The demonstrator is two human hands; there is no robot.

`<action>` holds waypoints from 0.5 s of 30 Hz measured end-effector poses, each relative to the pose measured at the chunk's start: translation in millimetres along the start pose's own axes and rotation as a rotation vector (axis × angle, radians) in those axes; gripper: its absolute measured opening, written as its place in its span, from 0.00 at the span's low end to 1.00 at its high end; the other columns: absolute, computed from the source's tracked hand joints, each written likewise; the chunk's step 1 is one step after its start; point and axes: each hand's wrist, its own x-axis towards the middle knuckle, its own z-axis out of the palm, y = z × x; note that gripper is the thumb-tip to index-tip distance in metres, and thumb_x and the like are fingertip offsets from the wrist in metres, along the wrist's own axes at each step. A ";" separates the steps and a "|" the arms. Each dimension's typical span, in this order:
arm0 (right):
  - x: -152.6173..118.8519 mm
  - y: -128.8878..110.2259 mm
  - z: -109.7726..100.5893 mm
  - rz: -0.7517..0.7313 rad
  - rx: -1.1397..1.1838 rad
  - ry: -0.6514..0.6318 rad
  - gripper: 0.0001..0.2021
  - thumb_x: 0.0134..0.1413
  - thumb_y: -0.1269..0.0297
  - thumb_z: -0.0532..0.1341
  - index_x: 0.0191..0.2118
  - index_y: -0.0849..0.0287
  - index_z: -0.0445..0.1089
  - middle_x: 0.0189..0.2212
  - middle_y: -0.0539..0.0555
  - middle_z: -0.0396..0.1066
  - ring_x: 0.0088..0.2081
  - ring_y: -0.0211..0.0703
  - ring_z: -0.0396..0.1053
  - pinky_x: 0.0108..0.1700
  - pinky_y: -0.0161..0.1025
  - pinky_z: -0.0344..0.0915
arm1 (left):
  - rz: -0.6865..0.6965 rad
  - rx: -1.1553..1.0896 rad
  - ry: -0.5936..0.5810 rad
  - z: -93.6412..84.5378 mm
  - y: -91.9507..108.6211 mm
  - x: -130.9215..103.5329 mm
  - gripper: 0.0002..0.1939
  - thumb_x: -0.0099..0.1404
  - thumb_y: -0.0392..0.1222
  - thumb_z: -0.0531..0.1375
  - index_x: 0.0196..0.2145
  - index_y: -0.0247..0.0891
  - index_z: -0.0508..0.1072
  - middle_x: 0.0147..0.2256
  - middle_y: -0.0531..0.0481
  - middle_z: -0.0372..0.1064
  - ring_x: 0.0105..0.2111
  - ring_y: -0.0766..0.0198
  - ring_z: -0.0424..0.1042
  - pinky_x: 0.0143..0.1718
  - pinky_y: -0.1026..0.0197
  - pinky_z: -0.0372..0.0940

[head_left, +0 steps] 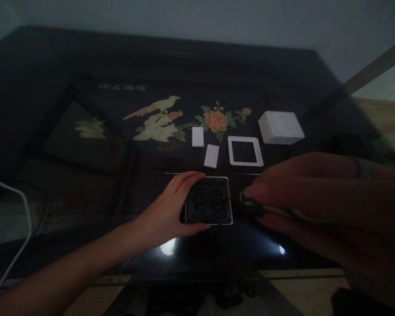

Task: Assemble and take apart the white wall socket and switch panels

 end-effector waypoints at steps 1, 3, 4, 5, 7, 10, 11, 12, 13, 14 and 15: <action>1.3 -0.6 2.1 0.018 0.045 0.003 0.12 0.64 0.52 0.56 0.33 0.44 0.74 0.29 0.41 0.78 0.26 0.34 0.76 0.23 0.28 0.71 | -0.005 -0.004 -0.004 -0.3 0.2 0.3 0.44 0.55 0.50 0.69 0.63 0.44 0.53 0.62 0.38 0.56 0.62 0.42 0.59 0.62 0.36 0.59; 4.5 -0.5 5.3 0.001 0.172 -0.018 0.17 0.67 0.53 0.51 0.31 0.48 0.72 0.27 0.44 0.76 0.24 0.35 0.75 0.22 0.31 0.70 | -0.006 -0.005 -0.015 -0.8 0.4 0.9 0.44 0.54 0.49 0.69 0.63 0.43 0.53 0.62 0.38 0.56 0.62 0.42 0.59 0.62 0.36 0.59; 6.1 -0.1 6.0 -0.028 0.207 -0.041 0.16 0.68 0.54 0.51 0.32 0.49 0.72 0.27 0.46 0.76 0.25 0.37 0.75 0.22 0.33 0.70 | -0.003 -0.002 -0.017 -1.0 0.4 1.2 0.45 0.55 0.49 0.69 0.63 0.42 0.53 0.62 0.37 0.55 0.62 0.42 0.59 0.62 0.36 0.59; 7.2 0.2 5.9 -0.070 0.206 -0.076 0.14 0.67 0.55 0.52 0.33 0.50 0.71 0.28 0.48 0.75 0.26 0.39 0.76 0.24 0.35 0.70 | -0.002 -0.001 -0.019 -1.0 0.5 1.5 0.45 0.55 0.50 0.69 0.63 0.42 0.52 0.62 0.37 0.55 0.62 0.43 0.59 0.62 0.36 0.59; 8.4 0.0 3.0 -0.116 0.162 -0.078 0.07 0.63 0.56 0.58 0.39 0.49 0.71 0.33 0.49 0.76 0.30 0.43 0.76 0.27 0.38 0.71 | -0.005 -0.002 -0.023 -0.9 0.7 1.8 0.44 0.55 0.50 0.69 0.63 0.42 0.52 0.62 0.37 0.56 0.62 0.43 0.59 0.62 0.36 0.59; 7.8 -2.7 -5.2 -0.119 0.192 -0.051 0.11 0.62 0.58 0.58 0.49 0.43 0.68 0.40 0.46 0.77 0.34 0.44 0.77 0.30 0.37 0.72 | -0.008 -0.005 -0.031 -0.4 1.2 1.8 0.44 0.55 0.51 0.69 0.63 0.43 0.52 0.62 0.37 0.56 0.62 0.42 0.59 0.62 0.35 0.59; 7.2 -3.6 -7.5 -0.108 0.203 -0.044 0.13 0.63 0.61 0.56 0.52 0.41 0.67 0.41 0.45 0.77 0.34 0.42 0.77 0.31 0.35 0.72 | -0.009 -0.002 -0.033 -0.2 1.2 1.7 0.44 0.55 0.50 0.69 0.63 0.43 0.52 0.62 0.37 0.55 0.62 0.43 0.58 0.62 0.35 0.58; 6.4 -4.0 -9.0 -0.103 0.202 -0.041 0.16 0.63 0.64 0.55 0.53 0.38 0.66 0.41 0.44 0.76 0.33 0.41 0.77 0.31 0.34 0.72 | -0.009 0.001 -0.034 0.0 1.0 1.6 0.44 0.55 0.49 0.69 0.63 0.43 0.52 0.62 0.37 0.55 0.62 0.43 0.58 0.63 0.35 0.58; 5.3 -3.8 -9.5 -0.106 0.184 -0.044 0.18 0.63 0.67 0.56 0.55 0.37 0.64 0.41 0.43 0.76 0.34 0.40 0.77 0.31 0.32 0.72 | -0.008 0.005 -0.032 0.2 0.8 1.4 0.44 0.55 0.49 0.69 0.64 0.43 0.51 0.62 0.37 0.55 0.62 0.43 0.58 0.63 0.36 0.58; 4.0 -3.1 -8.9 -0.115 0.152 -0.035 0.21 0.62 0.67 0.58 0.56 0.35 0.63 0.42 0.43 0.76 0.36 0.40 0.77 0.32 0.32 0.72 | -0.007 0.008 -0.031 0.4 0.4 1.1 0.45 0.55 0.49 0.69 0.64 0.44 0.51 0.62 0.38 0.55 0.63 0.43 0.58 0.63 0.36 0.58; 2.4 -2.0 -7.4 -0.126 0.118 -0.020 0.22 0.61 0.66 0.60 0.57 0.34 0.62 0.43 0.43 0.75 0.37 0.41 0.76 0.33 0.32 0.72 | -0.005 0.010 -0.030 0.5 0.0 0.9 0.45 0.55 0.50 0.69 0.64 0.44 0.51 0.62 0.38 0.54 0.63 0.42 0.57 0.63 0.36 0.58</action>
